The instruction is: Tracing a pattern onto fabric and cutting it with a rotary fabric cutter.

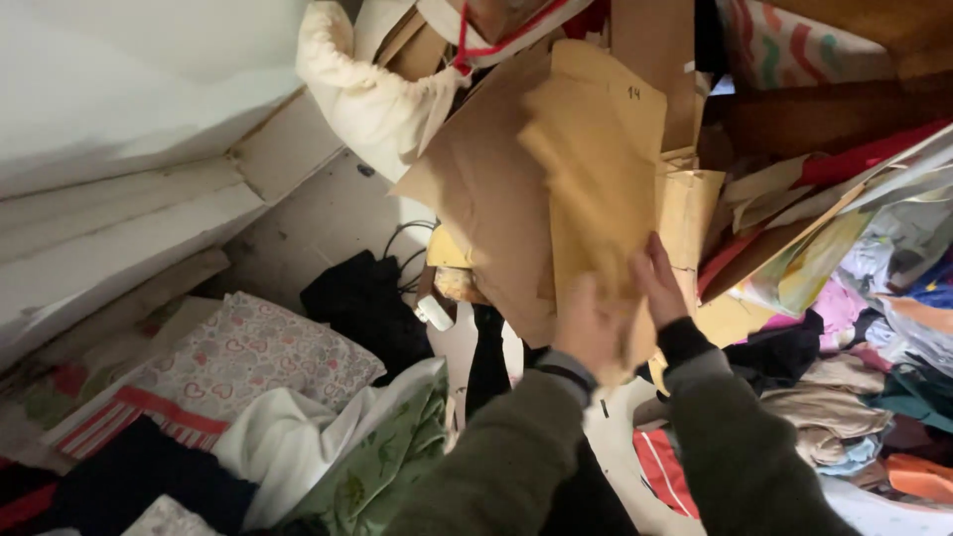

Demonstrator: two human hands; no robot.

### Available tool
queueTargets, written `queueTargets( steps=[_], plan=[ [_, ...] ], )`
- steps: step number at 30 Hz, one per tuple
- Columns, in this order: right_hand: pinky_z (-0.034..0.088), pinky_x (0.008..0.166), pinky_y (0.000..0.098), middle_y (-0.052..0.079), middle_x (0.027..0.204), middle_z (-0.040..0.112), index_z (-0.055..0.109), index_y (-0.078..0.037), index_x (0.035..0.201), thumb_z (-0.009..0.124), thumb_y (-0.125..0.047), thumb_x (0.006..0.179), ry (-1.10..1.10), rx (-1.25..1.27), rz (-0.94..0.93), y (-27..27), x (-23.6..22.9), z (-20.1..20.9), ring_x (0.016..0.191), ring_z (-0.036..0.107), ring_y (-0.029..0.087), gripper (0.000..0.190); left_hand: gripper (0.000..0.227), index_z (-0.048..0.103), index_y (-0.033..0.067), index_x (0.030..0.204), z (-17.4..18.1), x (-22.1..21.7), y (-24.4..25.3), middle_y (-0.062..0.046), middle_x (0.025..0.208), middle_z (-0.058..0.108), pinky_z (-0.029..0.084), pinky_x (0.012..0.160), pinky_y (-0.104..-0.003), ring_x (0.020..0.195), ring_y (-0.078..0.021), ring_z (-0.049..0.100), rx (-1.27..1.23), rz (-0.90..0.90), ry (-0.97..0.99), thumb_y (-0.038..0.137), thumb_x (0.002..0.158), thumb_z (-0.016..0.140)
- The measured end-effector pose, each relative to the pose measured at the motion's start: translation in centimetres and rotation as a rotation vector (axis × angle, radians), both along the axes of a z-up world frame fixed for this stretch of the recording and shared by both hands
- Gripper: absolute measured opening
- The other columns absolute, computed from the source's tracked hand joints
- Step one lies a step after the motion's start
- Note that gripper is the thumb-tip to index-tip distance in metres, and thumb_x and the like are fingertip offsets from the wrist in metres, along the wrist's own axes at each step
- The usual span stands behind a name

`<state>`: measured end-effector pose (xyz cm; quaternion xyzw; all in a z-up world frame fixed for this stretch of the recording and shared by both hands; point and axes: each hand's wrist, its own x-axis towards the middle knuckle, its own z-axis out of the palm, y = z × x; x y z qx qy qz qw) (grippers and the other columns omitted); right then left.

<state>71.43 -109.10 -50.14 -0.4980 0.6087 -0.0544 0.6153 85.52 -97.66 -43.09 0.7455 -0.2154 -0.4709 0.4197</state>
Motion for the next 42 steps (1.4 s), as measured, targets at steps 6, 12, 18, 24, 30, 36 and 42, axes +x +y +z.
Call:
queueTargets(
  steps=[6, 12, 18, 24, 30, 36, 42],
  plan=[
    [0.049, 0.095, 0.0331, 0.008, 0.127, 0.060, 0.048, 0.002, 0.140, 0.053, -0.024, 0.108, -0.302, -0.005, 0.002, -2.3, -7.8, 2.6, 0.115, 0.058, 0.021, 0.042, 0.078, 0.044, -0.0007, 0.148, 4.3, -1.9, -3.5, -0.031, 0.144, 0.053, 0.044, 0.109, -0.048, 0.132, -0.0459, 0.052, -0.385, -0.217, 0.134, 0.023, 0.079, 0.072],
    [0.052, 0.095, 0.0417, 0.020, 0.123, 0.069, 0.054, 0.000, 0.140, 0.067, -0.013, 0.096, 0.355, -0.504, 0.239, -2.7, -3.8, 10.5, 0.113, 0.067, 0.035, 0.048, 0.049, 0.061, 0.0002, 0.133, -8.2, -2.3, 0.5, -0.022, 0.130, 0.062, 0.048, 0.110, -0.044, 0.123, -0.0352, 0.061, -0.024, 0.198, 0.093, 0.020, 0.090, 0.072],
    [0.050, 0.098, 0.0427, 0.023, 0.127, 0.068, 0.052, -0.001, 0.145, 0.065, -0.013, 0.096, 0.439, -0.497, 0.291, -2.5, -3.1, 11.4, 0.119, 0.066, 0.038, 0.052, 0.047, 0.057, 0.0046, 0.121, -7.4, 0.4, 0.0, -0.023, 0.117, 0.059, 0.050, 0.094, -0.047, 0.107, -0.0370, 0.061, 0.197, 0.281, 0.029, 0.017, 0.080, 0.075],
    [0.049, 0.102, 0.0385, 0.021, 0.133, 0.066, 0.051, -0.002, 0.146, 0.065, -0.019, 0.101, 0.251, -0.404, 0.243, -2.0, -3.5, 11.5, 0.122, 0.064, 0.029, 0.050, 0.028, 0.055, 0.0132, 0.110, -1.1, -4.1, -2.9, -0.023, 0.110, 0.065, 0.051, 0.082, -0.052, 0.097, -0.0426, 0.064, 0.080, 0.047, -0.343, 0.018, 0.088, 0.072],
    [0.051, 0.092, 0.0341, 0.018, 0.124, 0.069, 0.051, -0.003, 0.143, 0.067, -0.023, 0.099, 0.375, -0.267, 0.348, -2.4, -2.1, 15.7, 0.108, 0.067, 0.021, 0.051, 0.016, 0.050, 0.0118, 0.120, 5.3, -8.6, -3.2, -0.015, 0.096, 0.070, 0.054, 0.063, -0.053, 0.077, -0.0402, 0.070, 0.036, -0.212, -0.163, 0.018, 0.107, 0.055],
    [0.054, 0.084, 0.0400, 0.020, 0.114, 0.072, 0.056, -0.004, 0.138, 0.062, -0.029, 0.102, 0.392, -0.281, 0.293, -2.0, -3.0, 16.6, 0.099, 0.070, 0.033, 0.044, 0.032, 0.056, 0.0117, 0.124, 8.8, -4.5, -3.9, -0.016, 0.097, 0.072, 0.055, 0.066, -0.052, 0.079, -0.0402, 0.070, -0.059, -0.278, -0.053, 0.027, 0.097, 0.063],
    [0.053, 0.082, 0.0497, 0.029, 0.105, 0.069, 0.053, 0.000, 0.133, 0.059, -0.024, 0.106, 0.643, -0.445, 0.390, -0.6, -6.0, 9.6, 0.099, 0.069, 0.045, 0.037, 0.038, 0.062, 0.0087, 0.124, -2.8, -1.0, -4.3, -0.022, 0.112, 0.072, 0.056, 0.090, -0.046, 0.104, -0.0379, 0.069, -0.095, 0.066, -0.137, 0.020, 0.089, 0.072]
  ],
)
